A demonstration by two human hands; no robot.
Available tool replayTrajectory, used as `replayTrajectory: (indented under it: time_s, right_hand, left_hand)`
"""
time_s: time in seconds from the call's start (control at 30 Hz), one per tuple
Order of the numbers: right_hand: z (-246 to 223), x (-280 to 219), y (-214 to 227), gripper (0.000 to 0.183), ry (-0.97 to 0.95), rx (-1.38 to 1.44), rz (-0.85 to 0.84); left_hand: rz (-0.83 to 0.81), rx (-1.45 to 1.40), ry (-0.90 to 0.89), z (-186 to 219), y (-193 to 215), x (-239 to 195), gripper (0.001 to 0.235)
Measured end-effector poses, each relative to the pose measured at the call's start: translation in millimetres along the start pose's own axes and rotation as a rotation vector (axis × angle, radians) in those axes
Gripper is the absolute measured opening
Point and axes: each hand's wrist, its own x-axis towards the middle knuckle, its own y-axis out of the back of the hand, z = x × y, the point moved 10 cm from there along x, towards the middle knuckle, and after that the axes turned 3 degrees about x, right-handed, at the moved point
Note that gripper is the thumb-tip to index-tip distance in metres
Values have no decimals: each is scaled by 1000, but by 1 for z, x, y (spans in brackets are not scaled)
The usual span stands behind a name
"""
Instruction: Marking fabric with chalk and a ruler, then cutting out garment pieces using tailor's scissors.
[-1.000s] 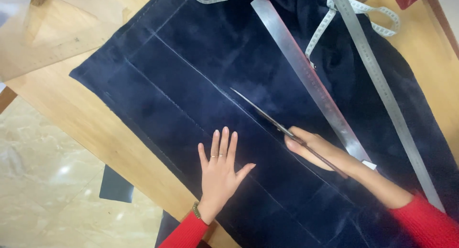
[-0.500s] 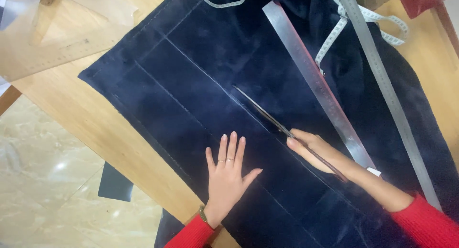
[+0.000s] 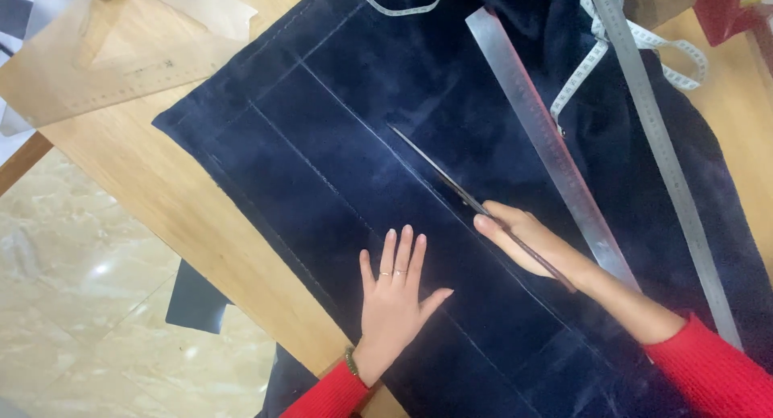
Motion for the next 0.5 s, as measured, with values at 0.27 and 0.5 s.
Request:
replayTrajectory:
  time_s: [0.27,0.5]
  right_hand:
    - [-3,13,0,37,-1,-108,-23]
    - [-54,23,-2,37,-99,-16,-66]
  left_hand:
    - [-9,85,-48,3,5,0,98]
    - [-18,-2,12,-1,0,1,92]
